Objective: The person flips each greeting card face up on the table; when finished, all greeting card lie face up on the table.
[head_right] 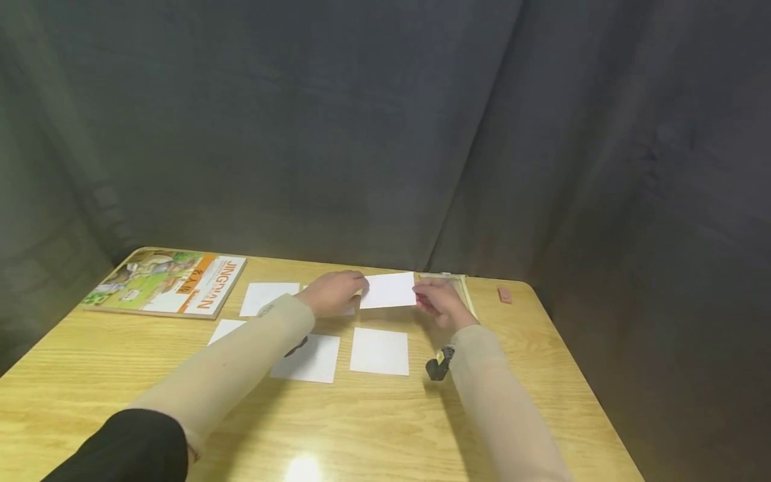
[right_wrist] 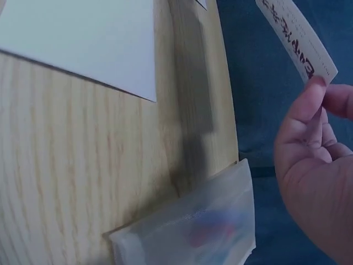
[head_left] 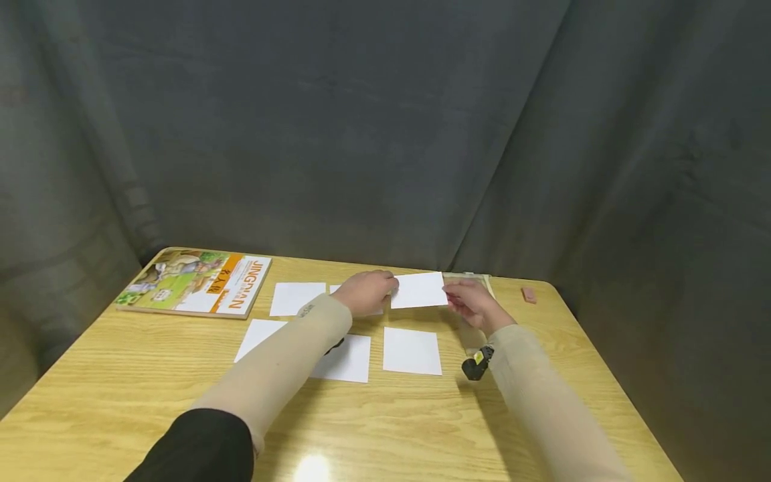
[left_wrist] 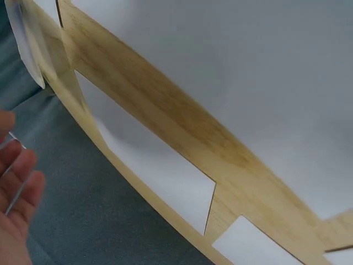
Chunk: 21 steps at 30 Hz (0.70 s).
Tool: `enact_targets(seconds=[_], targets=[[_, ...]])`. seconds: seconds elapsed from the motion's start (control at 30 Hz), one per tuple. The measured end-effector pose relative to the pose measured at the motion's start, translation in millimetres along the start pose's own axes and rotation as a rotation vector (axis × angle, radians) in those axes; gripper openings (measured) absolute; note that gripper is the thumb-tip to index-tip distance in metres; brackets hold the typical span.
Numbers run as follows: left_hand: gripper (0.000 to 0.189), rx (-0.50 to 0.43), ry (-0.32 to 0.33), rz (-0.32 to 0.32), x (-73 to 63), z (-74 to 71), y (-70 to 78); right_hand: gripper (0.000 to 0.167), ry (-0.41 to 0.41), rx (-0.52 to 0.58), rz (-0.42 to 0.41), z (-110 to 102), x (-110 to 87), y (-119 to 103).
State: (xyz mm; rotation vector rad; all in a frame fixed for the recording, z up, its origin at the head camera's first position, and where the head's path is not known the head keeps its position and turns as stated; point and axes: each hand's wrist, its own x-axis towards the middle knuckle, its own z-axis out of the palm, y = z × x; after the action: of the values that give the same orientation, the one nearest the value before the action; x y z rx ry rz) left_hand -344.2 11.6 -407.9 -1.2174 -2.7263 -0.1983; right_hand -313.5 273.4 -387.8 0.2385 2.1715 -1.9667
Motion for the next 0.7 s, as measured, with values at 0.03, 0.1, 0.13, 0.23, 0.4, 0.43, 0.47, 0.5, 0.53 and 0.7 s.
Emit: enact_targets(seconds=[0.03, 0.1, 0.13, 0.23, 0.4, 0.43, 0.47, 0.5, 0.53, 0.7], targets=[[0.015, -0.011, 0.018, 0.002, -0.5, 0.7, -1.0, 0.015, -0.013, 0.010, 0.000, 0.0, 0.1, 0.3], [0.012, -0.043, 0.044, -0.005, -1.0, 1.0, -2.0, 0.014, -0.026, 0.034, 0.007, -0.5, 0.0, 1.2], [0.013, -0.073, 0.049, -0.022, -1.2, 0.7, -2.0, 0.015, -0.034, 0.046, 0.009, -1.3, -0.1, 1.6], [0.015, -0.248, 0.076, -0.123, -1.0, -1.6, -0.6, 0.012, -0.031, 0.099, 0.033, -3.3, -0.8, 2.4], [0.014, -0.601, 0.187, -0.304, 0.7, -6.5, 2.6, 0.019, -0.033, 0.155, 0.048, -1.8, 1.2, 4.0], [0.012, -0.633, 0.203, -0.318, 1.3, -7.1, 2.8, 0.018, -0.034, 0.141, 0.036, -0.9, 2.2, 4.8], [0.011, -0.651, 0.215, -0.322, 1.7, -7.5, 2.9, 0.017, -0.040, 0.109, 0.015, -0.3, 2.9, 6.1], [0.010, -0.663, 0.221, -0.326, 2.1, -7.5, 2.8, 0.015, -0.038, 0.069, -0.006, 0.4, 3.7, 7.5], [0.009, -0.674, 0.222, -0.330, 2.4, -7.4, 2.5, 0.013, -0.044, 0.023, -0.031, 0.7, 4.1, 9.2], [0.009, -0.755, 0.193, -0.351, 1.3, -5.3, 0.8, 0.008, -0.016, -0.114, -0.088, 1.7, 5.0, 17.4]])
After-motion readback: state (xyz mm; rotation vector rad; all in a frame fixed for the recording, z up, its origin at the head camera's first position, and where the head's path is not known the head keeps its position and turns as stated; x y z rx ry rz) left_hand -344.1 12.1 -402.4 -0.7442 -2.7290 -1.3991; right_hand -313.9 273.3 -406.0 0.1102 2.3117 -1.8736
